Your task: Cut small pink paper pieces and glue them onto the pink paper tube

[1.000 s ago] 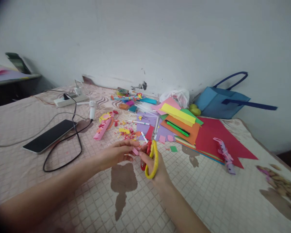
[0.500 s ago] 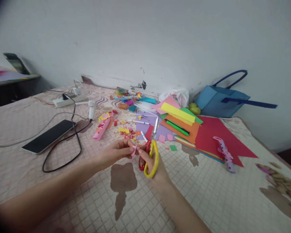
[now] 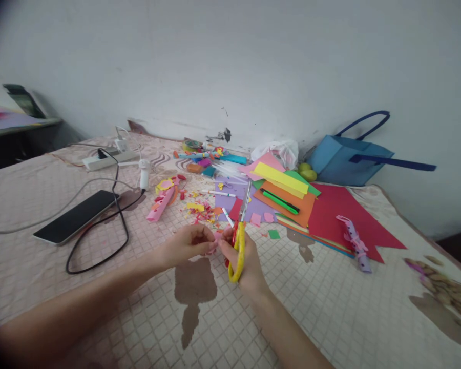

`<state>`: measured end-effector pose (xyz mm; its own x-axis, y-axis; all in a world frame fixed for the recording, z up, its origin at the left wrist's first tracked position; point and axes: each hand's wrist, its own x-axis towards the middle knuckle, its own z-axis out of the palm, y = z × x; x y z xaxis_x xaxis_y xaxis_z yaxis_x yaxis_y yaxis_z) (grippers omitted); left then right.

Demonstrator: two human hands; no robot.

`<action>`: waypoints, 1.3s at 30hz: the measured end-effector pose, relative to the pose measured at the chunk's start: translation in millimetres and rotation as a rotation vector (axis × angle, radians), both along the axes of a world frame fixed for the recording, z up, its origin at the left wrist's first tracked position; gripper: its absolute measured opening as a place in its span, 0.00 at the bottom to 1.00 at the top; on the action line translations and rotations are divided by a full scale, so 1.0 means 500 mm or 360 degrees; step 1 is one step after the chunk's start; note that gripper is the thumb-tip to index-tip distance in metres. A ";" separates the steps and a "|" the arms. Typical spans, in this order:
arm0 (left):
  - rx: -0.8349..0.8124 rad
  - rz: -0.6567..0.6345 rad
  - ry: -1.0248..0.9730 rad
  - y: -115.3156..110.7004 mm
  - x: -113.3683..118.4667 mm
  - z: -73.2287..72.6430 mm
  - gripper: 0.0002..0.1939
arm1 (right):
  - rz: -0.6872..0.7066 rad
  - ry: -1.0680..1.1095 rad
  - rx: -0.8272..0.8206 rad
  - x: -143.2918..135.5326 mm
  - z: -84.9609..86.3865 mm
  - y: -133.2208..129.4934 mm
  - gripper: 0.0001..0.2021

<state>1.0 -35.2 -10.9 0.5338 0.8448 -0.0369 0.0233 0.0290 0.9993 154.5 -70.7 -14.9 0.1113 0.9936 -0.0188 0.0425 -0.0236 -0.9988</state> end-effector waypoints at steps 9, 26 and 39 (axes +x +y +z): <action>-0.0276 0.0215 -0.0334 0.016 -0.019 0.023 0.12 | 0.0214 0.0006 -0.0034 -0.009 -0.005 -0.010 0.19; -0.0235 0.0599 -0.0674 0.019 -0.029 0.061 0.09 | 0.0534 -0.0352 -0.0039 -0.025 0.006 -0.039 0.14; -0.0236 0.0646 -0.0705 0.016 -0.025 0.064 0.09 | 0.0450 -0.0438 -0.0024 -0.031 0.007 -0.039 0.14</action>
